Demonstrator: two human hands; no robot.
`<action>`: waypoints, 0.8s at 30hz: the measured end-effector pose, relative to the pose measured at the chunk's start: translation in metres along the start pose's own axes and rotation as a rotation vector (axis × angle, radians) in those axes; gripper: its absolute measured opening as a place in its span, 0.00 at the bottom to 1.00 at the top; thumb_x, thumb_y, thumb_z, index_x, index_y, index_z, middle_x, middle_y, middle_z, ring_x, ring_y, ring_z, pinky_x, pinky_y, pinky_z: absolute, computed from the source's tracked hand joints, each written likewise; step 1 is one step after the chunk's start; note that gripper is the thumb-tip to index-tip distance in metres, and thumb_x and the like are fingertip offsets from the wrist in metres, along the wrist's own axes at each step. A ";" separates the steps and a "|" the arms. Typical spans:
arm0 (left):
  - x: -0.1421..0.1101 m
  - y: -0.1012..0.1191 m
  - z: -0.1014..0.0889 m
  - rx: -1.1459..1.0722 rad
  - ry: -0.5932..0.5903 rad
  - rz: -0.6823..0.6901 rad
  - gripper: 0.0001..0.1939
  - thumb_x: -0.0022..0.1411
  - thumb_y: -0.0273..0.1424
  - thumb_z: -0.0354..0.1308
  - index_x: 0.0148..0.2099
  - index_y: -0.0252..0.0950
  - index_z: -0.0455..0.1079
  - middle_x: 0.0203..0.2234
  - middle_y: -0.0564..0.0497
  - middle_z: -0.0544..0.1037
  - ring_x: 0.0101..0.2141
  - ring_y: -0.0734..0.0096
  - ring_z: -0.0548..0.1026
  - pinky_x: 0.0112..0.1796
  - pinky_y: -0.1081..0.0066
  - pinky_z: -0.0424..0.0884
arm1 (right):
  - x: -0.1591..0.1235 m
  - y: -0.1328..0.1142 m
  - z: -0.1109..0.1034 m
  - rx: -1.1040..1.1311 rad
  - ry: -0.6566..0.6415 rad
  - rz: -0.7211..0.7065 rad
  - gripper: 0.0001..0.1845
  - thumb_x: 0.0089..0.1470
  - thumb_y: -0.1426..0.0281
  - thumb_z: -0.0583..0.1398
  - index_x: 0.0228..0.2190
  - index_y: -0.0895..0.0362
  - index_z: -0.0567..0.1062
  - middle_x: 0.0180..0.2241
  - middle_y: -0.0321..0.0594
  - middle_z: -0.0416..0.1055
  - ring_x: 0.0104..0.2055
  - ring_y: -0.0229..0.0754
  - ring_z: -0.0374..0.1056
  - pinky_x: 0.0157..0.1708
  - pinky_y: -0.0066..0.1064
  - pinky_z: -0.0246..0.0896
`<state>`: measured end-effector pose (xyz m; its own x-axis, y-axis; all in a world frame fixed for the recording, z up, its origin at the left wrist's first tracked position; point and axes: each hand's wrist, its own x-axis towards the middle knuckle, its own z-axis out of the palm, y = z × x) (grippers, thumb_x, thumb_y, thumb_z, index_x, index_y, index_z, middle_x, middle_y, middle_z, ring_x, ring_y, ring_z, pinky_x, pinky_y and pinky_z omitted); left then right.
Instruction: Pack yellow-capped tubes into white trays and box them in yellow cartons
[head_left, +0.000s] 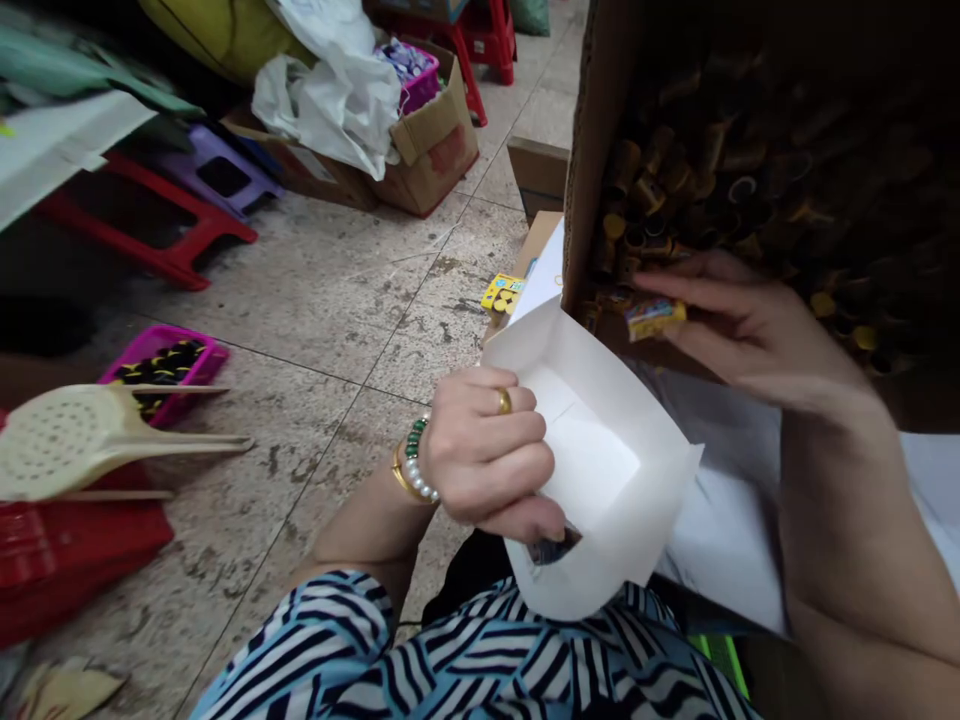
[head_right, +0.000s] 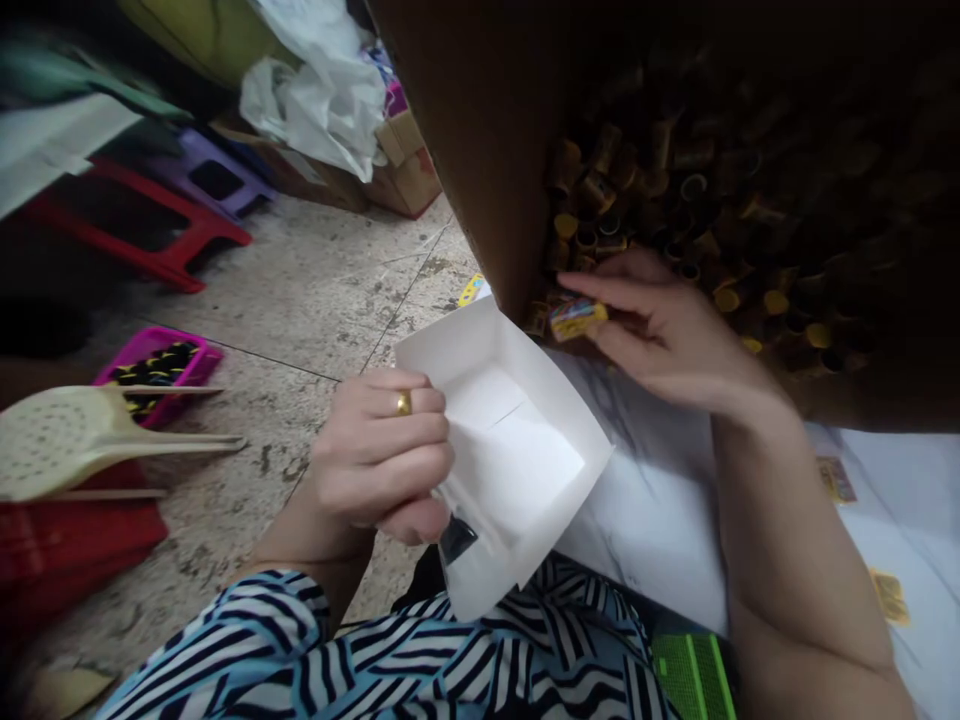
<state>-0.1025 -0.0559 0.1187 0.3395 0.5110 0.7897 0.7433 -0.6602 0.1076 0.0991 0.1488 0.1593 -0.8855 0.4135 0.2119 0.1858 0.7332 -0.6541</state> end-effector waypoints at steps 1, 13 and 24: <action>0.003 0.002 -0.003 -0.019 -0.038 0.004 0.28 0.72 0.47 0.46 0.21 0.39 0.54 0.15 0.57 0.54 0.19 0.73 0.53 0.24 0.64 0.47 | 0.003 -0.012 0.000 0.040 -0.068 -0.016 0.24 0.62 0.68 0.61 0.59 0.49 0.74 0.54 0.41 0.72 0.52 0.42 0.71 0.50 0.32 0.67; 0.046 -0.017 -0.019 -0.241 -0.287 -0.028 0.20 0.70 0.37 0.50 0.24 0.39 0.58 0.16 0.55 0.59 0.19 0.71 0.59 0.25 0.63 0.55 | 0.024 0.009 0.040 -0.297 0.048 0.028 0.13 0.67 0.64 0.57 0.39 0.56 0.80 0.43 0.45 0.75 0.46 0.46 0.69 0.46 0.36 0.61; 0.052 -0.026 -0.011 -0.450 -0.249 0.000 0.22 0.72 0.39 0.45 0.25 0.39 0.60 0.15 0.54 0.60 0.18 0.71 0.61 0.25 0.64 0.57 | 0.035 0.086 0.041 -0.798 0.126 0.265 0.27 0.64 0.64 0.58 0.60 0.62 0.69 0.57 0.59 0.66 0.57 0.59 0.58 0.51 0.45 0.53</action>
<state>-0.1106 -0.0181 0.1637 0.5071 0.5901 0.6282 0.4399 -0.8040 0.4001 0.0668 0.2047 0.0806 -0.7250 0.6477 0.2345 0.6670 0.7450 0.0046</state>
